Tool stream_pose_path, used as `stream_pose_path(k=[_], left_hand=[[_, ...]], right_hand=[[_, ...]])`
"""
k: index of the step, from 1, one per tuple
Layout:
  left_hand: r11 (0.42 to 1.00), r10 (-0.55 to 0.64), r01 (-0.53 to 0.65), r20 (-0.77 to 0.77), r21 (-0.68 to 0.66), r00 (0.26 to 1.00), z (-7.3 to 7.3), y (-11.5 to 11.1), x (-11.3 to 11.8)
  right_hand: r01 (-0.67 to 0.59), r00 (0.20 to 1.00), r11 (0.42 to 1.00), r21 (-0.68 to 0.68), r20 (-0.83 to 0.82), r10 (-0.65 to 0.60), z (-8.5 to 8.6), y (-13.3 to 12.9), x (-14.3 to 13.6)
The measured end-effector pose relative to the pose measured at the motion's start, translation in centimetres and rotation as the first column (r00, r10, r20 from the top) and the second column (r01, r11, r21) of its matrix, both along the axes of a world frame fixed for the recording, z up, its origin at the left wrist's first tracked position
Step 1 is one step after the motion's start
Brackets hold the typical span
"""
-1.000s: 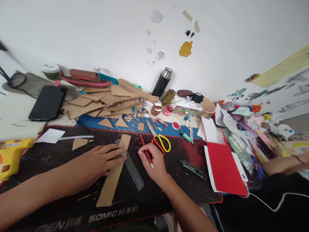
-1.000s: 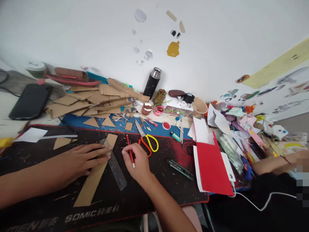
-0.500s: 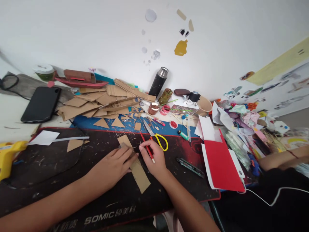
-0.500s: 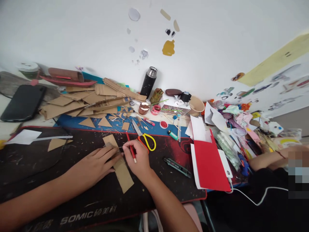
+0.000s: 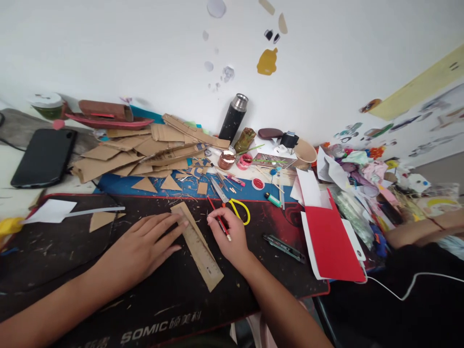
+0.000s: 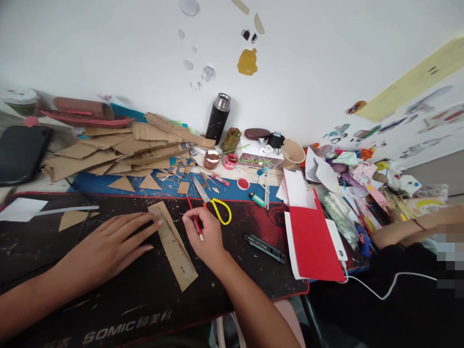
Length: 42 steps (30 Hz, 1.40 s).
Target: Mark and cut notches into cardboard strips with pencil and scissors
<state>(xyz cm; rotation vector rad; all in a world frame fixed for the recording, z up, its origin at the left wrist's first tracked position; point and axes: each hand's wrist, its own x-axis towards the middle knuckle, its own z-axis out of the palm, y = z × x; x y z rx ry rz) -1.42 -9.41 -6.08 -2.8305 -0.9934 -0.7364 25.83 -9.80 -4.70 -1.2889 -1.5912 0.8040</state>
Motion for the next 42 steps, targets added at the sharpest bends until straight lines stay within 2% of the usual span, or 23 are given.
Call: stream_pose_path(k=[8, 12, 18, 23, 38, 42], left_hand=[[0.999, 0.044, -0.044, 0.004, -0.011, 0.999, -1.2, -0.2, 0.1], [0.999, 0.053, -0.052, -0.024, 0.015, 0.998, -0.9, -0.3, 0.1], [0.995, 0.096, -0.095, -0.037, 0.027, 0.995, -0.4, -0.4, 0.3], [0.998, 0.063, -0.062, -0.046, 0.026, 0.997, -0.6, -0.3, 0.3], [0.992, 0.101, -0.106, -0.066, -0.069, 0.993, -0.9, -0.7, -0.1], [0.986, 0.114, -0.118, -0.040, -0.116, 0.993, -0.7, -0.8, -0.1]], right_hand=[[-0.026, 0.993, 0.997, -0.067, -0.114, 0.019, -0.5, 0.6, -1.8], [-0.018, 0.988, 0.996, -0.084, -0.152, 0.005, -0.6, 0.2, -2.1], [0.010, 0.952, 0.978, -0.207, -0.297, -0.072, -1.0, -0.2, -1.8], [0.007, 0.947, 0.973, -0.230, -0.311, -0.080, -0.8, -0.1, -1.8], [-0.054, 0.932, 0.959, -0.279, -0.359, -0.052, -0.4, 0.0, -1.7], [-0.059, 0.914, 0.949, -0.310, -0.399, -0.074, 0.0, 0.2, -1.7]])
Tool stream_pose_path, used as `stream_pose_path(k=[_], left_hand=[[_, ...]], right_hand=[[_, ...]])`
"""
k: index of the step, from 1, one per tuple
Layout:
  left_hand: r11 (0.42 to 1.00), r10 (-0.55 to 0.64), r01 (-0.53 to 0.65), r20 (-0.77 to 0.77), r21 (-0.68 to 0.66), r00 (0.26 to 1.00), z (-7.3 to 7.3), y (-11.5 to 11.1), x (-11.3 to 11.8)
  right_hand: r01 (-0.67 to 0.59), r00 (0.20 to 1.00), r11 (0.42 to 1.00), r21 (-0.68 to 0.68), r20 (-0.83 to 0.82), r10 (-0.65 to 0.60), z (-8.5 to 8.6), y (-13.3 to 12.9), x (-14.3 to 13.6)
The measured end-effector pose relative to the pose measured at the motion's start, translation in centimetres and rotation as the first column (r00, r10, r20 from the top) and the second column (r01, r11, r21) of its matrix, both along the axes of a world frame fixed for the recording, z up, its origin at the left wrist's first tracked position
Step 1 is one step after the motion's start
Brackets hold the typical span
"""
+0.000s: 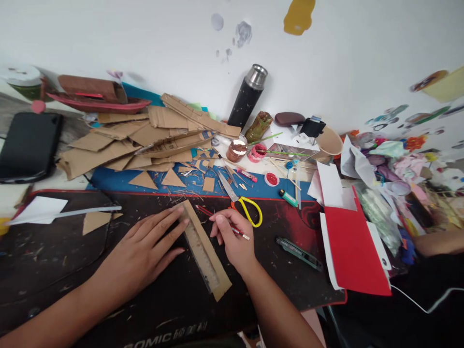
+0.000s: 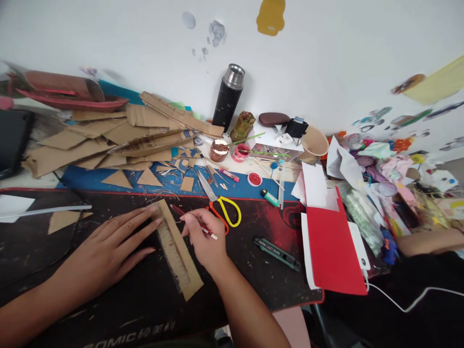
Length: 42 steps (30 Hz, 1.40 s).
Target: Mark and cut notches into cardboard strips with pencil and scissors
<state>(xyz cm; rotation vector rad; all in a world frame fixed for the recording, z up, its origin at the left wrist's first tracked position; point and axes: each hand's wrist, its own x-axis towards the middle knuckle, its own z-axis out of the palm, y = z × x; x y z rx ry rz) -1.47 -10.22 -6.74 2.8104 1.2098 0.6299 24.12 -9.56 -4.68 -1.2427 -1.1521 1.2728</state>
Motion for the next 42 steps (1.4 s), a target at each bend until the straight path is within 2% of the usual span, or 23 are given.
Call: stream_pose_path(k=[8, 25, 30, 37, 42], left_hand=[[0.999, -0.038, 0.036, 0.045, 0.040, 0.998, 0.65, 0.24, 0.45], [0.999, -0.029, 0.029, 0.005, 0.046, 1.000, 0.32, 0.18, 0.38], [1.000, -0.016, 0.015, 0.043, 0.018, 0.999, 0.42, 0.24, 0.50], [0.996, -0.033, 0.035, -0.023, 0.076, 0.999, 0.64, 0.36, 0.58], [0.999, -0.011, 0.011, -0.002, 0.032, 1.000, 0.14, 0.23, 0.46]], right_hand=[[0.019, 0.999, 0.999, -0.032, -0.044, -0.020, 0.49, 0.30, 0.10], [-0.011, 1.000, 1.000, -0.016, -0.015, 0.010, 0.31, 0.27, 0.07], [-0.005, 1.000, 1.000, -0.015, -0.024, 0.004, 0.31, 0.28, 0.03], [0.002, 0.999, 1.000, -0.020, -0.034, -0.002, 0.34, 0.27, 0.04], [-0.005, 1.000, 1.000, -0.013, -0.023, 0.005, 0.34, 0.31, 0.07]])
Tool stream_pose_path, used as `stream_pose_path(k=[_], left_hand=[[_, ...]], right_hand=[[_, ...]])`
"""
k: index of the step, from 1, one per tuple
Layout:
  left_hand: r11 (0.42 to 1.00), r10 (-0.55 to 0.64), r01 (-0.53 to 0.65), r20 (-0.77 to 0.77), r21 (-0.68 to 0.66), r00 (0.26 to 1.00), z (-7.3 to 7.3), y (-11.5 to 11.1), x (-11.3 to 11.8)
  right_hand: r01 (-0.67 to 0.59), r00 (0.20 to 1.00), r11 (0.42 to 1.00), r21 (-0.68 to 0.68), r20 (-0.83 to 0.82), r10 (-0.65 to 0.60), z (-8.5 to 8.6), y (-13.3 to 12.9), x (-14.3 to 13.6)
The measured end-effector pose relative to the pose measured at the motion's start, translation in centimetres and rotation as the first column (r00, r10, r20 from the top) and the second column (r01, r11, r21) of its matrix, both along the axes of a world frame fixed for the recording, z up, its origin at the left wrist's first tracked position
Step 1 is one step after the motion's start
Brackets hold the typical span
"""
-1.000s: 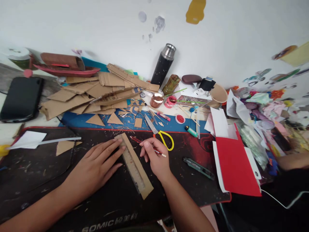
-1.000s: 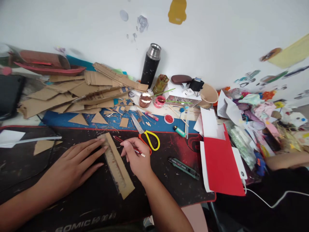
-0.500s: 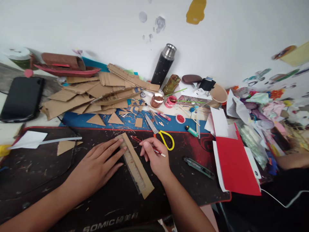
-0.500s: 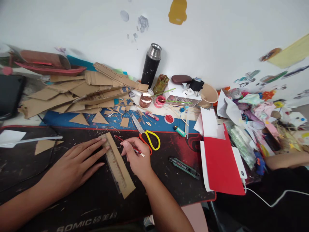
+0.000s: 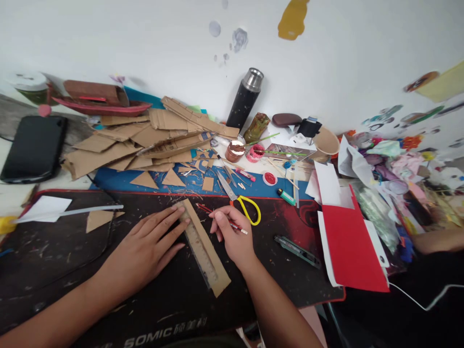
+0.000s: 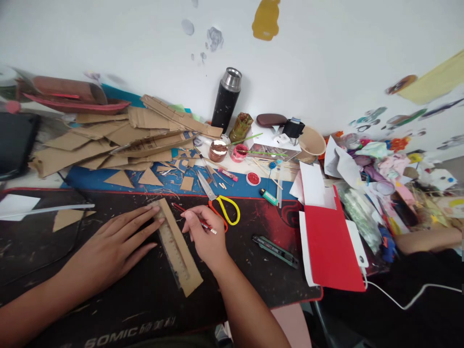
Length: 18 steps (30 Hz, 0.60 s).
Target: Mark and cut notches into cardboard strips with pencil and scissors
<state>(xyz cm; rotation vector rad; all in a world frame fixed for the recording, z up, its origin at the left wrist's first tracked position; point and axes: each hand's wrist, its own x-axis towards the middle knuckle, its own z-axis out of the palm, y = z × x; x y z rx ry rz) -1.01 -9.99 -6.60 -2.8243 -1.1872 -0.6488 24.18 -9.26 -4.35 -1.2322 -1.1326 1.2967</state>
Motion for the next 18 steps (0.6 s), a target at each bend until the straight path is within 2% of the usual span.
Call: stream_pose_path(k=[5, 10, 18], left_hand=[[1.000, 0.003, -0.001, 0.049, -0.031, 0.999, -0.37, -0.05, -0.12], [1.000, -0.007, 0.007, 0.027, -0.002, 1.000, -0.32, 0.00, -0.06], [0.999, -0.005, 0.006, 0.047, -0.034, 0.999, -0.26, 0.00, -0.04]], right_hand=[[-0.002, 1.000, 1.000, 0.006, 0.022, 0.002, -0.12, 0.01, 0.04], [-0.002, 0.999, 1.000, -0.009, 0.035, 0.002, -0.21, 0.01, 0.07], [0.003, 1.000, 1.000, 0.008, 0.013, -0.003, -0.05, 0.00, -0.04]])
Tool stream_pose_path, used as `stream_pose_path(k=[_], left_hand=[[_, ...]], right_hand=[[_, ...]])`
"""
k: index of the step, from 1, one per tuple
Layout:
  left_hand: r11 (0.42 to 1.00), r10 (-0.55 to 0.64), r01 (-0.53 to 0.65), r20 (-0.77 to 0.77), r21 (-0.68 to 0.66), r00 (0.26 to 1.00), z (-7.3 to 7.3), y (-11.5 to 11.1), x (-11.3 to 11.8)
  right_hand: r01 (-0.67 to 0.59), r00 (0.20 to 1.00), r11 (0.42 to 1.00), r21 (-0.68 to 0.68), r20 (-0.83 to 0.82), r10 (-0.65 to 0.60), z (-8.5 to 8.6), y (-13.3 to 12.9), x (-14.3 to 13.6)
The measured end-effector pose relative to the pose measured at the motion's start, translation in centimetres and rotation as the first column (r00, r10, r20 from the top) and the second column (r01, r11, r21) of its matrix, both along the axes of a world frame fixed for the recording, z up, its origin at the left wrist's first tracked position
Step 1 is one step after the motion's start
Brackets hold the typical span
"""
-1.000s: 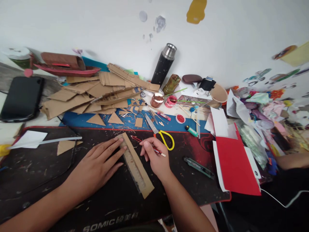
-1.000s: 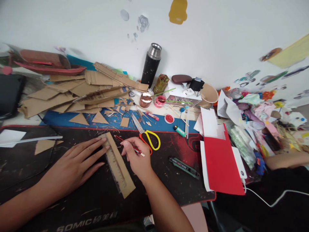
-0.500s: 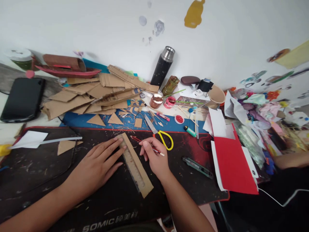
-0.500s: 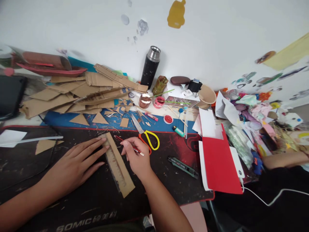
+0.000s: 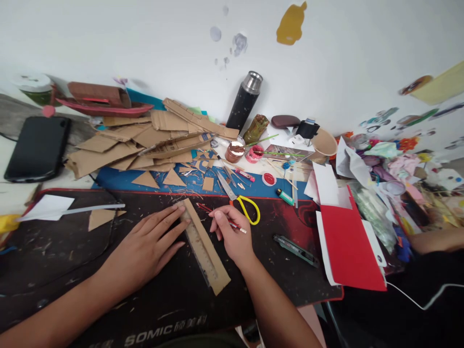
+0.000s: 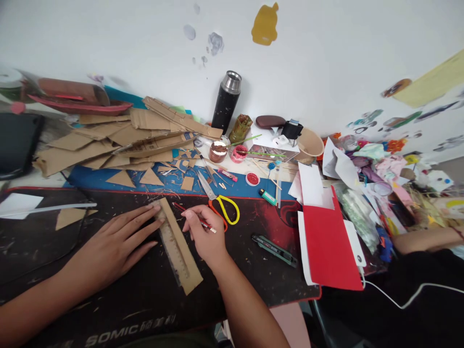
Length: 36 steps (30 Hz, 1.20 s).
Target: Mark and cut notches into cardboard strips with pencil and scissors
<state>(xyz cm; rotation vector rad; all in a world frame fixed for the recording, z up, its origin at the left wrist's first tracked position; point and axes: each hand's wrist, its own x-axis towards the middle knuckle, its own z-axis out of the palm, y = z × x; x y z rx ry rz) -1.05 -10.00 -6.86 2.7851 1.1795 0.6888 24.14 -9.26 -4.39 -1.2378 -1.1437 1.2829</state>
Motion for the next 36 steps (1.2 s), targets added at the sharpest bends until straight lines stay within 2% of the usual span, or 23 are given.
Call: stream_pose_path(k=[22, 36], left_hand=[[0.998, -0.023, 0.025, -0.042, 0.058, 0.999, 0.65, 0.13, 0.10], [0.997, -0.021, 0.026, -0.067, 0.073, 0.998, 0.67, 0.10, 0.20]], right_hand=[[0.005, 0.999, 0.999, -0.048, -0.036, -0.007, 0.11, -0.06, 0.00], [-0.019, 1.000, 1.000, -0.008, 0.019, 0.019, -0.16, -0.33, -0.02]])
